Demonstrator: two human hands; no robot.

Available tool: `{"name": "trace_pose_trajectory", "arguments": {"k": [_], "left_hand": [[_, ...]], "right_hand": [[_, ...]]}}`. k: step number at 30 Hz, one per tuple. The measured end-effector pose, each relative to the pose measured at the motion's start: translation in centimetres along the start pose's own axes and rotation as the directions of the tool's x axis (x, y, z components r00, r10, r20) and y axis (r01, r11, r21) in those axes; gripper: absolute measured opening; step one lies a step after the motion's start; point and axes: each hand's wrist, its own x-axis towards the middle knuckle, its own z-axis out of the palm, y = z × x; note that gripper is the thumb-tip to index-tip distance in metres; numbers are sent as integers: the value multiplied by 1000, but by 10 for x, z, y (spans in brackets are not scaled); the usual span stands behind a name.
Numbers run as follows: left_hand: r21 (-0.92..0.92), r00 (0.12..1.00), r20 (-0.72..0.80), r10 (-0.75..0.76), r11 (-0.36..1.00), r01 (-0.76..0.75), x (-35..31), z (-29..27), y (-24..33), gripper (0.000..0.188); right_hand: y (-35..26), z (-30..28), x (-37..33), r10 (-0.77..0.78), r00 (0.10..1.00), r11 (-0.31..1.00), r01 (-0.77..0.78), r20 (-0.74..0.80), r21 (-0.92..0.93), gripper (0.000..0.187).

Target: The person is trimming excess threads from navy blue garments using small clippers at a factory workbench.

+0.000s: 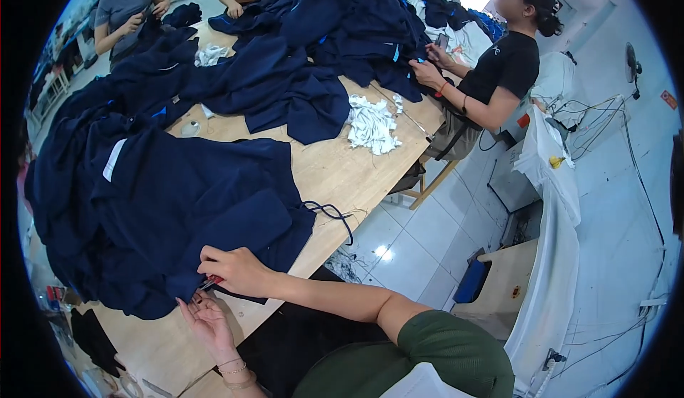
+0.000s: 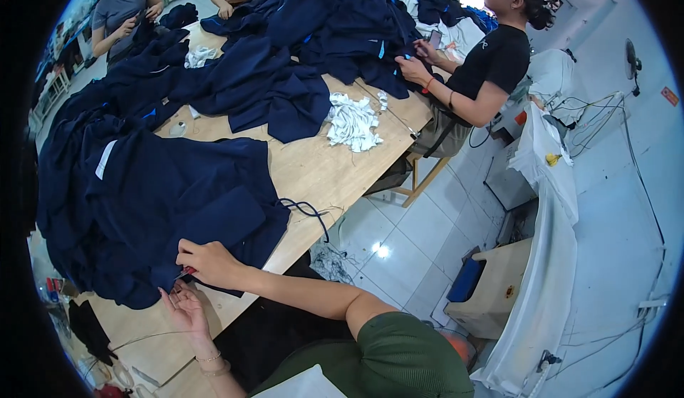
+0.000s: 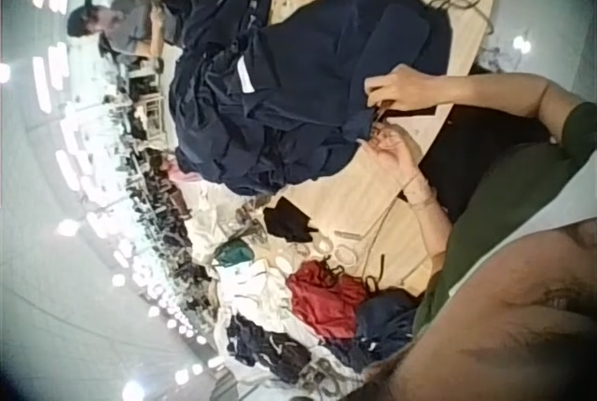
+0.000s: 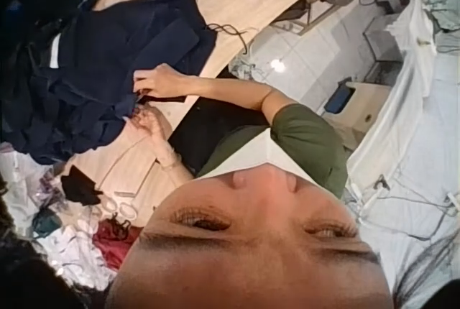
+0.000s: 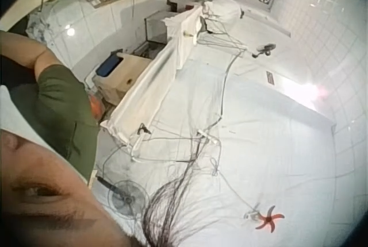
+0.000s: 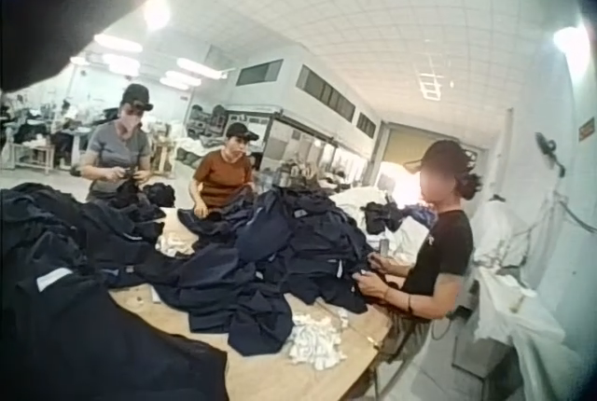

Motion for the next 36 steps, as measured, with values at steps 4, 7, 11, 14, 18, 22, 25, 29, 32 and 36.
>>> {"name": "trace_pose_trajectory", "arguments": {"k": [4, 7, 11, 14, 18, 22, 25, 29, 32, 36], "left_hand": [[-107, 979, 206, -8, 994, 31, -7, 22, 13, 24], [-77, 976, 197, 90, 994, -76, -20, 44, 23, 23], [-84, 936, 272, 224, 974, -208, -40, 89, 47, 21], [26, 817, 248, 520, 840, -542, -69, 117, 67, 21], [195, 830, 240, 504, 812, -550, -64, 108, 34, 19], [246, 925, 35, 378, 894, -375, -34, 112, -23, 13], [313, 941, -42, 335, 899, -306, -36, 130, -40, 9], [346, 957, -22, 290, 900, -265, -37, 126, -44, 11], [369, 964, -8, 266, 897, -244, -39, 130, -47, 13], [352, 966, -9, 259, 905, -240, -41, 135, -52, 13]], "right_hand": [[-9, -17, 7, 70, 997, 991, -64, -44, 119, 21], [-21, -29, 13, 53, 996, 978, -38, -67, 207, 24], [-44, -34, 17, -13, 996, 924, 44, -84, 381, 32], [-68, -41, 26, -67, 994, 876, 101, -89, 472, 36], [-48, -46, 23, 43, 992, 906, 10, -116, 422, 27], [-12, -69, -7, 335, 940, 867, -285, -55, 409, 22], [-7, -74, -20, 390, 921, 857, -359, -11, 368, 22], [-3, -74, -28, 428, 903, 824, -402, 27, 400, 19], [-10, -81, -24, 425, 903, 841, -420, 65, 340, 18], [-14, -88, -20, 512, 859, 771, -464, 9, 436, 21]]}}
